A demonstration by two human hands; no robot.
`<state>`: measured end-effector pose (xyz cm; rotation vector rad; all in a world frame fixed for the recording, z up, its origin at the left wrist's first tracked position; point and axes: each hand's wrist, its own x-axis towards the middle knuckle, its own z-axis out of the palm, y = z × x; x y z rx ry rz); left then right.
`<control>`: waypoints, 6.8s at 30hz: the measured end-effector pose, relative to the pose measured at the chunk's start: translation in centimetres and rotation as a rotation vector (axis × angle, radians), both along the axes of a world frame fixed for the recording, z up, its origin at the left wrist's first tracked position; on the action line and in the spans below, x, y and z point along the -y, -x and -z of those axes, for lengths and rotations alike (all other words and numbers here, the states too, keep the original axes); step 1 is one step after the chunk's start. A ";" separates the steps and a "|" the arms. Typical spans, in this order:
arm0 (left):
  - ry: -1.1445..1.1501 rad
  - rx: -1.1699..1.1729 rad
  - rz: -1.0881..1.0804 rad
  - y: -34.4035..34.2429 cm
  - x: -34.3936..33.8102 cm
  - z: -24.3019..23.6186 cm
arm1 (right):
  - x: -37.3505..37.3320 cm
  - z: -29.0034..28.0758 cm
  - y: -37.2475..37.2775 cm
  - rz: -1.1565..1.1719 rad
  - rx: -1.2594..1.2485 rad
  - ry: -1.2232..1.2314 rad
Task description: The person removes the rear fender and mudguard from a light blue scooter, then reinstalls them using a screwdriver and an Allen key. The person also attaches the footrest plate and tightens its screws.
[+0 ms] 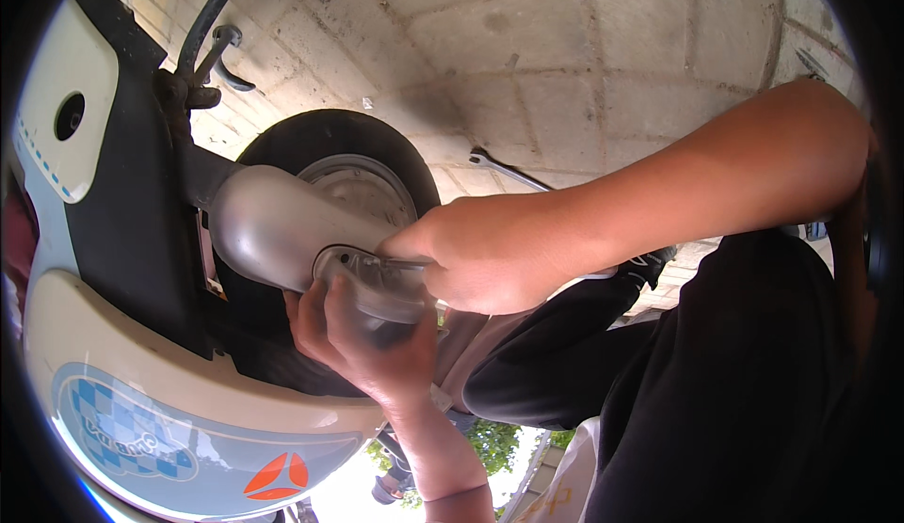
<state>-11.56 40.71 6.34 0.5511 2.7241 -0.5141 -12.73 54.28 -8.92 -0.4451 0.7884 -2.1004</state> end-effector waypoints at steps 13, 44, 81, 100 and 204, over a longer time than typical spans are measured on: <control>-0.088 0.017 0.005 0.3 -0.1 0.1 | 0.0 -1.8 2.4 0.022 -0.475 -0.162; -2.332 0.348 -1.276 -6.1 -7.9 11.0 | -10.6 -7.0 -2.8 0.527 -0.953 -1.115; -2.498 0.350 -1.308 -4.8 -7.5 8.8 | -10.0 -5.8 -3.5 0.509 -0.663 -0.989; -2.414 0.321 -1.315 -4.2 -7.0 8.8 | -9.1 -5.8 -4.1 0.291 0.314 -0.646; -3.098 0.222 -1.236 -8.1 -0.1 10.9 | -8.5 -3.4 -6.4 0.542 -0.737 -0.834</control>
